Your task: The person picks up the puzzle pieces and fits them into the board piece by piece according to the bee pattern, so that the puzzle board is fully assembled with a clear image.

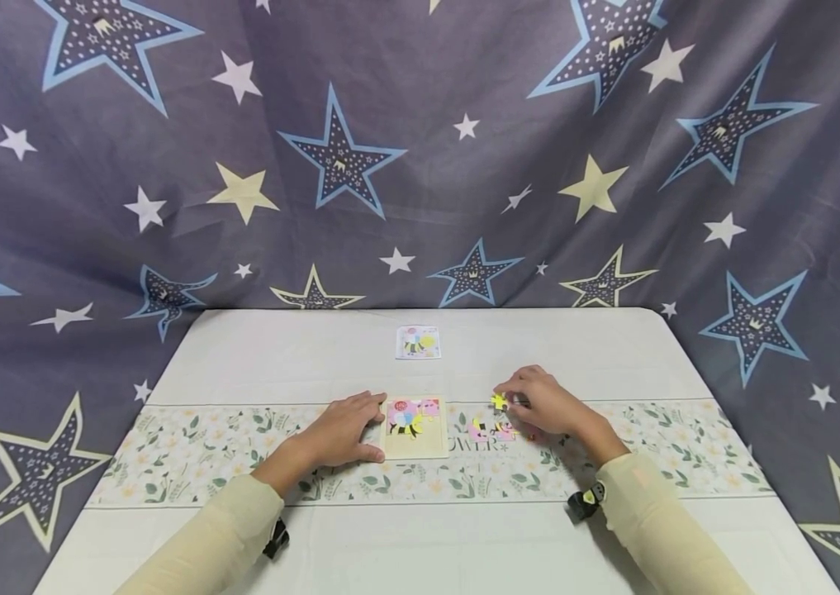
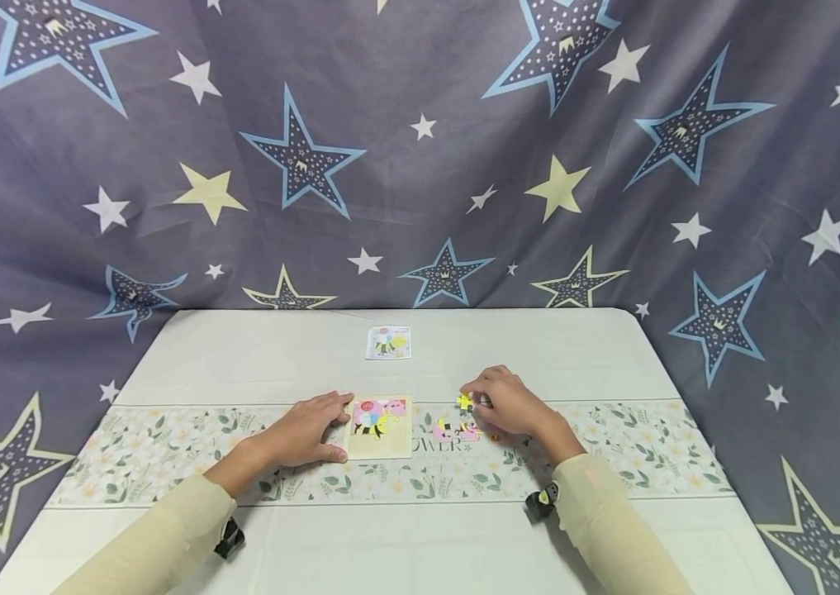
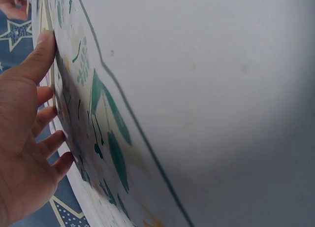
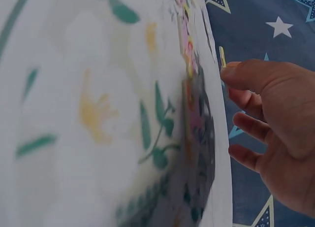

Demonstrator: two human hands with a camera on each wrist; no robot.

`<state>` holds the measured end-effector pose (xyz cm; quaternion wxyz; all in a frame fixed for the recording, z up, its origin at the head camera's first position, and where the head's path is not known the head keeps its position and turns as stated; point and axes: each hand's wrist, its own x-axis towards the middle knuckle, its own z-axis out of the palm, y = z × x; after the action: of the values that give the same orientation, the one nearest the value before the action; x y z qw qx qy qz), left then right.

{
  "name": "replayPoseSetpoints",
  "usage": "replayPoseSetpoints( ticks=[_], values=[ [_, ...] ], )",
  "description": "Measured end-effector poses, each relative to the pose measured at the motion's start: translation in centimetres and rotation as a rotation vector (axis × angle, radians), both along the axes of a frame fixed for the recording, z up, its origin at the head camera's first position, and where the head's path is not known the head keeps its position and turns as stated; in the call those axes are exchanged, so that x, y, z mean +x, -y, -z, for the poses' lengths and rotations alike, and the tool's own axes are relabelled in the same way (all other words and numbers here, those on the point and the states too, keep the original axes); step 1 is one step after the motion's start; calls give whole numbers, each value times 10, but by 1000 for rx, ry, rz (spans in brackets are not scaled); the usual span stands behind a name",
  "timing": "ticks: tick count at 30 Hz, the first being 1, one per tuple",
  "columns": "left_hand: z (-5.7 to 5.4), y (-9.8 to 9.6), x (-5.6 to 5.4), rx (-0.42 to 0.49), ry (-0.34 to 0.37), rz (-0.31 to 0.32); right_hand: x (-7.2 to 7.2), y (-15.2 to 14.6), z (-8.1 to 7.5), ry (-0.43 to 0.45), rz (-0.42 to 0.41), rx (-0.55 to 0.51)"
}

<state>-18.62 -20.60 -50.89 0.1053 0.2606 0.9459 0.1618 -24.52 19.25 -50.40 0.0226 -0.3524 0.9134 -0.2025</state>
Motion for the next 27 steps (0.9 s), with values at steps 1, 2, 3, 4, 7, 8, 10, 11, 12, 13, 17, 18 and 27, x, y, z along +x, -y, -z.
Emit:
replayPoseSetpoints(
  ticks=[1, 2, 3, 4, 7, 8, 10, 11, 12, 13, 17, 18, 27],
  values=[
    [0, 0, 0, 1, 2, 0, -1, 2, 0, -1, -7, -8],
    [0, 0, 0, 1, 3, 0, -1, 4, -1, -5, -14, -13],
    [-1, -1, 0, 1, 4, 0, -1, 6, -1, -5, -21, -19],
    [-1, -1, 1, 2, 6, 0, -2, 8, -2, 0, -26, -27],
    [-1, -2, 1, 0, 12, -3, -3, 14, -3, 17, -40, -43],
    [-1, -2, 1, -2, 13, -5, -3, 17, -3, 23, -41, -47],
    [-1, -2, 1, -3, 13, -11, -4, 22, -4, 39, -43, -56],
    [-1, -3, 1, -6, 12, -15, -4, 24, -3, 42, -45, -59],
    [-1, -3, 1, -6, 12, -18, -4, 27, -3, 47, -47, -63],
    [0, -3, 1, -7, 12, -21, -4, 30, -4, 49, -52, -68],
    [0, -2, 0, -8, 15, -28, -3, 42, -2, 78, -72, -91],
    [1, -2, 0, -5, 17, -27, -2, 45, -2, 86, -73, -93],
    [1, -2, 0, -1, 18, -26, 2, 69, 5, 116, -90, -56]
  ],
)
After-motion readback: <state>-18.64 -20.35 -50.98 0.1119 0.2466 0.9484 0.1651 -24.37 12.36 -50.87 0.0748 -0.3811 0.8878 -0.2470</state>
